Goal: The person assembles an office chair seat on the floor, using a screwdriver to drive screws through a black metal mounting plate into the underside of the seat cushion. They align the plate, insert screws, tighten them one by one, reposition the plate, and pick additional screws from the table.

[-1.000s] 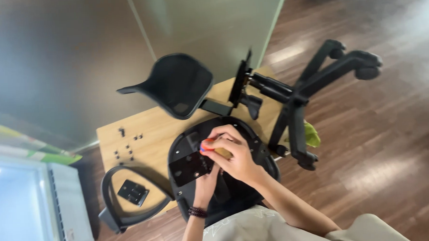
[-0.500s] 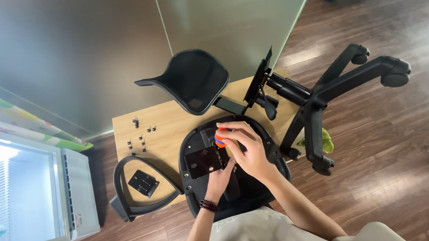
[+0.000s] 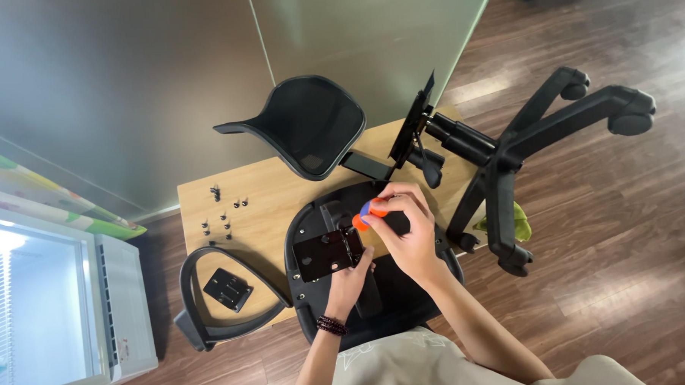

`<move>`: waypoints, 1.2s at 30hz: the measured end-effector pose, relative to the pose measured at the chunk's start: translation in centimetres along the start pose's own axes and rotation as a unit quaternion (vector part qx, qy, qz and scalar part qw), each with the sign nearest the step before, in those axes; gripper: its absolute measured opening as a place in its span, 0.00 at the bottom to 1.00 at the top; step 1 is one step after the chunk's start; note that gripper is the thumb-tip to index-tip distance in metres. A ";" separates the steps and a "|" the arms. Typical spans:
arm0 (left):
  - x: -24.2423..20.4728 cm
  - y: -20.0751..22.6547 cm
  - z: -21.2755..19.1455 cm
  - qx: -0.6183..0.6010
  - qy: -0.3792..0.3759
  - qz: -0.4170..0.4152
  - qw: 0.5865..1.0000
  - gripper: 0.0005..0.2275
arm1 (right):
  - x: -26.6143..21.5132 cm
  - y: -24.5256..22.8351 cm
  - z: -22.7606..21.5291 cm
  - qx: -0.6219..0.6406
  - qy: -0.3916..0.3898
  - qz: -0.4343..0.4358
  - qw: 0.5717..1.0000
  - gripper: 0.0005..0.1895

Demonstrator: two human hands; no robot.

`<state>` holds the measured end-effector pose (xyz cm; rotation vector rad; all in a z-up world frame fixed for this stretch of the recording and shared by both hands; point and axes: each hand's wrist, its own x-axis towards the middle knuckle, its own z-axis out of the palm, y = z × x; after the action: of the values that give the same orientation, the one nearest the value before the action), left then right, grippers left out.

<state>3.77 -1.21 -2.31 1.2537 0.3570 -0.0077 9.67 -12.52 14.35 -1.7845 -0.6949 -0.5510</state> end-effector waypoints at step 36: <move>1.1 -1.2 -0.5 0.013 -0.026 0.035 0.999 0.05 | 0.8 -1.9 0.5 -0.040 -0.021 0.002 0.999 0.21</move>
<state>4.42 -0.95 -3.80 1.2888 0.2698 0.0149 8.96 -11.45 16.00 -1.8762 -0.7061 -0.5461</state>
